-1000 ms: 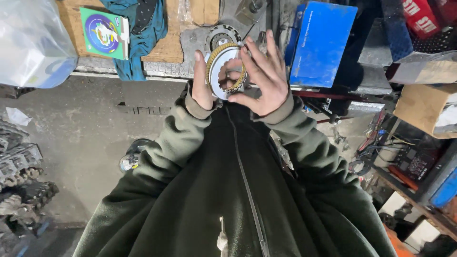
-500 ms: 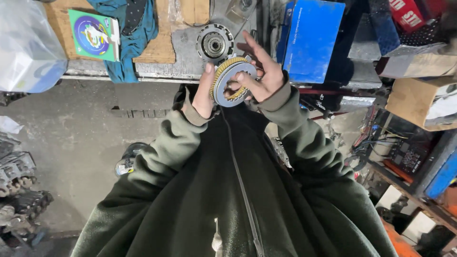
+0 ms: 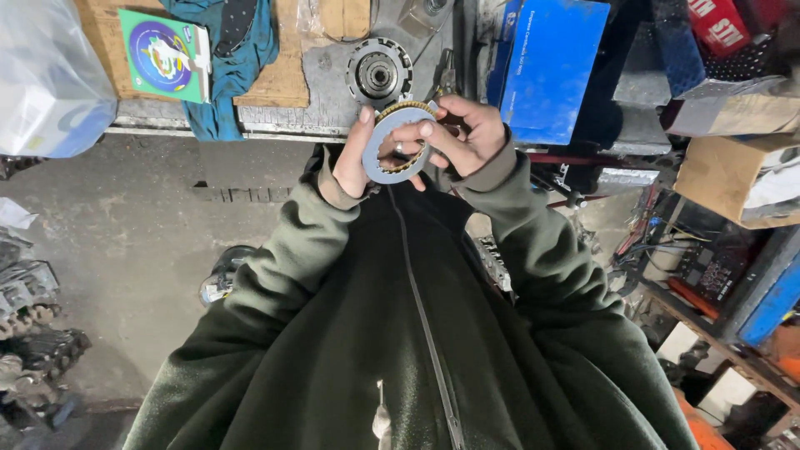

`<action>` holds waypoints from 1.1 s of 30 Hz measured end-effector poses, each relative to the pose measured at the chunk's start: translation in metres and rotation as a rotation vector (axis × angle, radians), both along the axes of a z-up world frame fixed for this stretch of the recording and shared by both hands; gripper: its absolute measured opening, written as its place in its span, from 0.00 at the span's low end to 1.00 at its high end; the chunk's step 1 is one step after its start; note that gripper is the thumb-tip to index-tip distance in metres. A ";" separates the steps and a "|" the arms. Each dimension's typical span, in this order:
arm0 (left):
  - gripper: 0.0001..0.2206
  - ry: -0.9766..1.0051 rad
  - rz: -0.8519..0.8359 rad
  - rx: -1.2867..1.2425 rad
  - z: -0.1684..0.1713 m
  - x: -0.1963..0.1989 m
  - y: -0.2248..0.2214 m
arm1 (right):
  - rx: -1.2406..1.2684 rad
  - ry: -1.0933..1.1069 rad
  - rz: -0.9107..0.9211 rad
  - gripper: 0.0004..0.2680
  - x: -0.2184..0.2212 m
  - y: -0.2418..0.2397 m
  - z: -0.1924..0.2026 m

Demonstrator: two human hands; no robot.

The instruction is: The person is inspecting and stacking automotive clutch friction plates.

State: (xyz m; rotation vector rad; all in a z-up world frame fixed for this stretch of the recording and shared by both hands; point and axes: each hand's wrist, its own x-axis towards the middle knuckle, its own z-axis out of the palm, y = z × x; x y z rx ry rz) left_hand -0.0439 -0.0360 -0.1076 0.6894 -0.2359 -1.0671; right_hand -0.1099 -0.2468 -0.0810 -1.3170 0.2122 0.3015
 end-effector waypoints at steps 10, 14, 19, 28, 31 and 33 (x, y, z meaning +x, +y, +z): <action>0.44 0.142 0.068 0.085 -0.028 -0.003 0.007 | -0.196 -0.060 0.066 0.12 0.018 0.004 0.024; 0.42 0.143 -0.006 0.134 -0.026 0.003 0.010 | -0.294 -0.025 0.123 0.09 0.019 0.004 0.020; 0.34 -0.144 0.091 0.458 -0.053 -0.005 0.025 | -0.327 -0.055 0.157 0.07 0.014 0.004 0.019; 0.14 -0.481 0.237 0.462 0.033 0.019 0.033 | 0.046 0.094 0.060 0.14 0.005 -0.005 -0.008; 0.11 -0.550 0.284 0.488 0.035 0.018 0.036 | 0.024 0.106 -0.055 0.14 -0.005 -0.005 -0.022; 0.10 -0.583 0.343 0.512 0.026 0.016 0.037 | 0.005 0.103 -0.104 0.13 -0.009 0.001 -0.018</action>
